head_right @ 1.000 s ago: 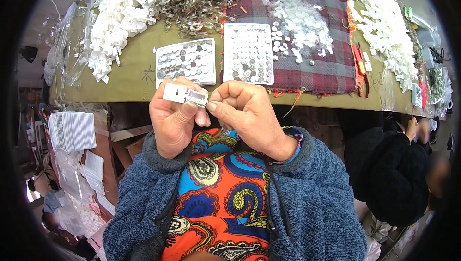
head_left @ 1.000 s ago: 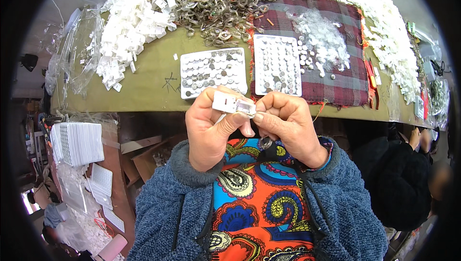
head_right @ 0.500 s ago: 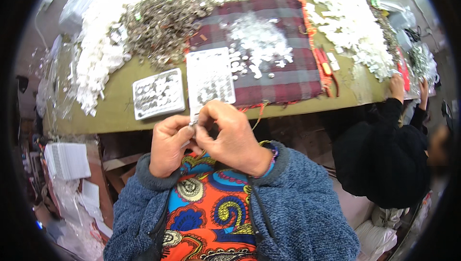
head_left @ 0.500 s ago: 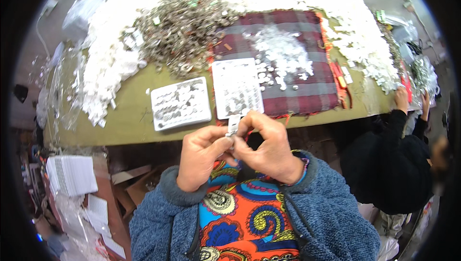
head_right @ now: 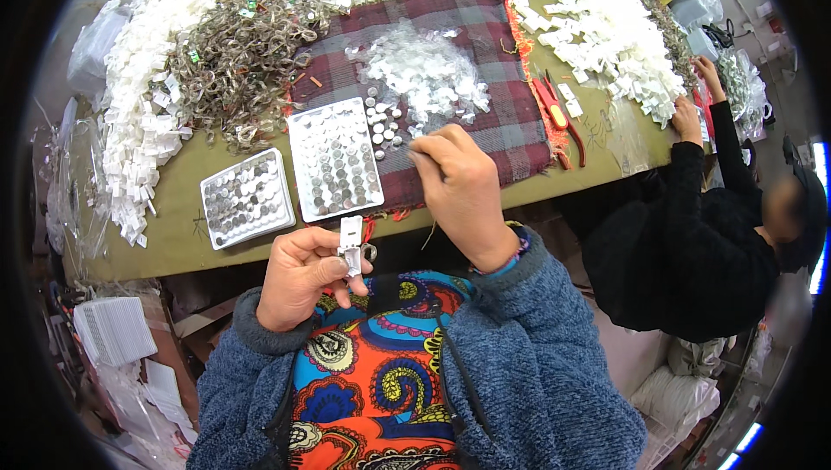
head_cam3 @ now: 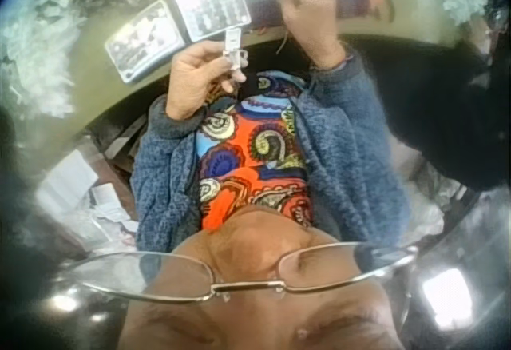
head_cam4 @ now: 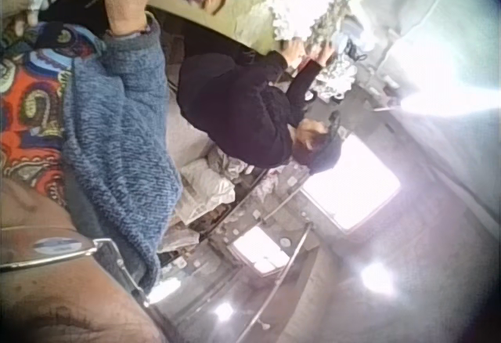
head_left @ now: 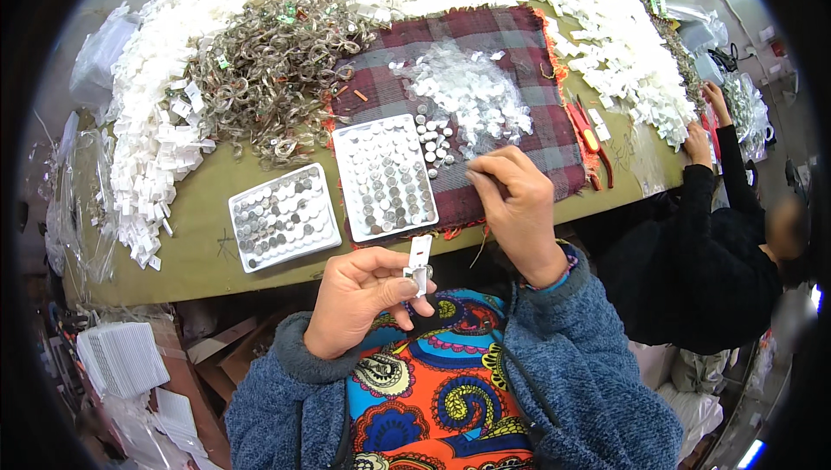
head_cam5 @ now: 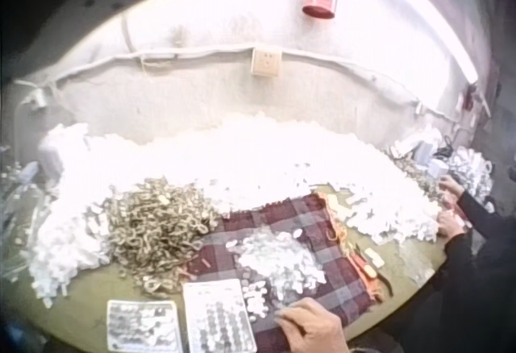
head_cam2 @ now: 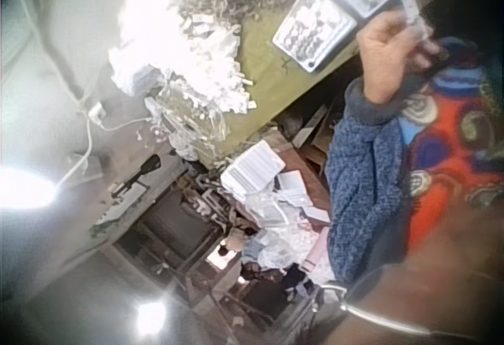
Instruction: The person repeatedly picks small white plastic housings and round metallic components from a cluttered table, inserts the metal piece into the housing, and places the assembled unit into a tray. The person handles items one at a time and continues the cycle throughout the clip.
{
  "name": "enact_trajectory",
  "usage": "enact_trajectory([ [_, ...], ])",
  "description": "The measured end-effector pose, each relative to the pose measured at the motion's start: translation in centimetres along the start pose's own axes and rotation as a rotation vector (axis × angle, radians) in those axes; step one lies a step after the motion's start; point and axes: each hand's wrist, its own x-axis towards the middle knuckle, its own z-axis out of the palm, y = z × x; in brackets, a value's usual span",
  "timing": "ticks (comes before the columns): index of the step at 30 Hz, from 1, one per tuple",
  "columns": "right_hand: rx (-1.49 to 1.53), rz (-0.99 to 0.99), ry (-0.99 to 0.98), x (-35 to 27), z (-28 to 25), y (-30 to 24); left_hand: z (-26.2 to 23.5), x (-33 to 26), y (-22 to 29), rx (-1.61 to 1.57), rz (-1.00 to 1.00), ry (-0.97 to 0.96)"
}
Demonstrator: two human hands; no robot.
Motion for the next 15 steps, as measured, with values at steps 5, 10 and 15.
enact_trajectory([
  [5, -0.172, -0.069, -0.018, 1.4, 2.4, 0.3, -0.1, 0.3, -0.1, -0.001, -0.005, 0.036],
  [10, -0.156, -0.147, 0.015, 1.9, 2.8, 0.9, -0.5, 0.3, -0.1, -0.018, -0.006, 0.049],
  [15, -0.208, -0.169, -0.069, 2.2, 3.4, 0.8, -0.6, 0.5, -0.2, -0.018, 0.004, 0.028],
])
